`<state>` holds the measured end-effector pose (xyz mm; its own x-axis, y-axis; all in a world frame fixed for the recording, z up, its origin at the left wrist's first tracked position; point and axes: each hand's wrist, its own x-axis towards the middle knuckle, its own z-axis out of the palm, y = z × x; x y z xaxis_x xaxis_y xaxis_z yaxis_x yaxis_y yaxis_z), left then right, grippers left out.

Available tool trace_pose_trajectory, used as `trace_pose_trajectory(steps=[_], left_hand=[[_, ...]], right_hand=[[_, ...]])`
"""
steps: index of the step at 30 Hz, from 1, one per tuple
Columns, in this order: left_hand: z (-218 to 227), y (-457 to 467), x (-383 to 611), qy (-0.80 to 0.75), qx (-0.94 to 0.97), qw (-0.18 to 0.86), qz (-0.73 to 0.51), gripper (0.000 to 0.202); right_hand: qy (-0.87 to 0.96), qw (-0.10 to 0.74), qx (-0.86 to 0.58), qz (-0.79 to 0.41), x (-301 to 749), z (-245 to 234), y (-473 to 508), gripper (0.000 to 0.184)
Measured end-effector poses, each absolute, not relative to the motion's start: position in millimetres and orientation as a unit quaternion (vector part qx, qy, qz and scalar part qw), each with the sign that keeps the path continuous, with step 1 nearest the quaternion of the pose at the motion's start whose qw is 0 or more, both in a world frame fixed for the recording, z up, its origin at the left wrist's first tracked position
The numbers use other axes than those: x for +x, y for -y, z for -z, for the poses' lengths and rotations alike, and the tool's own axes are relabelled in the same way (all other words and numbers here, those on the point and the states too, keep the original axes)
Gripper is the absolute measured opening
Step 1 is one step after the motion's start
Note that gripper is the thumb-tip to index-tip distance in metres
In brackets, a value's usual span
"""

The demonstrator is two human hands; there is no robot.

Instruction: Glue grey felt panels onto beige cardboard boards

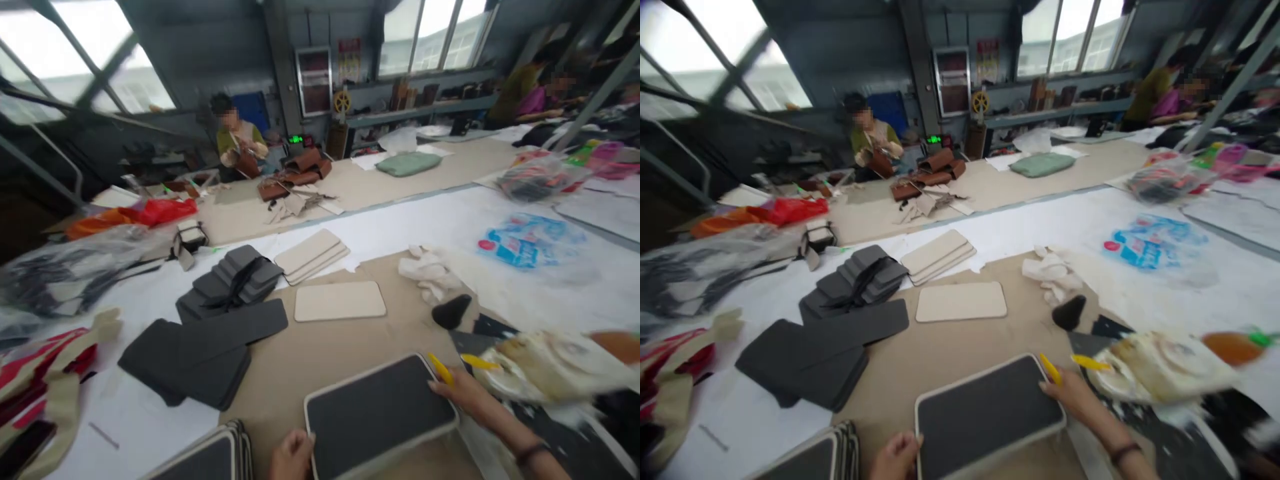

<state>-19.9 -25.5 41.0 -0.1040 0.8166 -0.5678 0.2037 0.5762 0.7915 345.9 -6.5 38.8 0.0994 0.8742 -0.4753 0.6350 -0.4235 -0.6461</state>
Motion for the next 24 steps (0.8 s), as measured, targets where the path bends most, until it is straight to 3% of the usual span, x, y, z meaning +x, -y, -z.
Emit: trace_pose_trajectory(steps=[3,9,24], left_hand=[[-43.0,27.5,-18.7,-0.710,0.393,0.515,-0.276,0.052],[-33.3,28.7,-22.5,-0.718,0.373,0.542,-0.226,0.056],[-38.1,29.6,-15.8,-0.734,0.341,0.533,-0.247,0.031]], right_hand=[[0.518,0.094,-0.765,-0.372,337.1,-52.7,4.4,0.014],[0.486,0.057,-0.803,-0.339,332.9,-53.4,6.5,0.013],[0.524,0.054,-0.780,-0.338,342.0,-35.0,6.0,0.014]])
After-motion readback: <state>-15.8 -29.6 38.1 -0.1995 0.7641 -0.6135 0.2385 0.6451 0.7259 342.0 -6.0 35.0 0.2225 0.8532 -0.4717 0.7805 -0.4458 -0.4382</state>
